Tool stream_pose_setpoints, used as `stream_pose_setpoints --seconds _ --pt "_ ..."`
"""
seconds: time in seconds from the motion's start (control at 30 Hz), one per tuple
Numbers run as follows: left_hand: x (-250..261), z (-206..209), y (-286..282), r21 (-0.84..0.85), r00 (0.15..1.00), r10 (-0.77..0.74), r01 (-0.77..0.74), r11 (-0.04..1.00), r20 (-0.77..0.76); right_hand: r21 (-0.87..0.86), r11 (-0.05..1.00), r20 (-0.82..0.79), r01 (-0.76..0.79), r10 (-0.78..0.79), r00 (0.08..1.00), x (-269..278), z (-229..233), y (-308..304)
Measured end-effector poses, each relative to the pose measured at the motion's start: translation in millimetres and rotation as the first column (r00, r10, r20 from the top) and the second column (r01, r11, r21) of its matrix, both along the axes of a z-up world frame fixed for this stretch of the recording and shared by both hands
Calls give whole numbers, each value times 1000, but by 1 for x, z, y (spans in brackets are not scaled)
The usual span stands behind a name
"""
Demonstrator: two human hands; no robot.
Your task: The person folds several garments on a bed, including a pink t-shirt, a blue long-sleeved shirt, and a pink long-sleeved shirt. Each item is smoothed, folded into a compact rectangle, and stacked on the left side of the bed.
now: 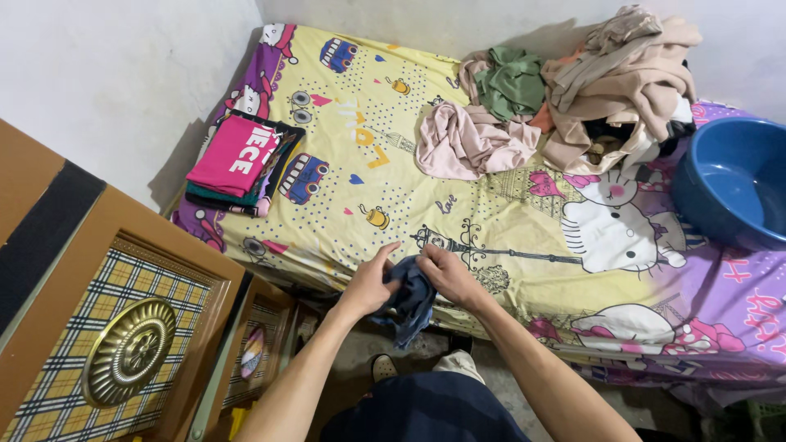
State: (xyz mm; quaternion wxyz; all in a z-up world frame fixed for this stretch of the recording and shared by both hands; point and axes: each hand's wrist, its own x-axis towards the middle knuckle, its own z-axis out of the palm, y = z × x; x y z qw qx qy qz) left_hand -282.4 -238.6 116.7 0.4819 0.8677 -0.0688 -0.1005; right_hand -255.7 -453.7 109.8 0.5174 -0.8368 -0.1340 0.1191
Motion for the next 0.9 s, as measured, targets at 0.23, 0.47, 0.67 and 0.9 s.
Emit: stream_pose_setpoints --seconds 0.23,0.47,0.67,0.9 --pt "16 18 -2 -279 990 77 -42 959 117 -11 999 -28 -53 53 998 -26 16 -23" --pt "13 58 -8 -319 968 37 45 947 247 -99 993 127 69 -56 990 -51 -45 -4" --pt "14 63 5 -246 957 89 -19 969 276 -89 973 122 213 -201 972 -54 -56 6" --pt "13 66 1 -242 965 85 -23 970 248 -36 987 337 156 -135 932 -52 -18 38"
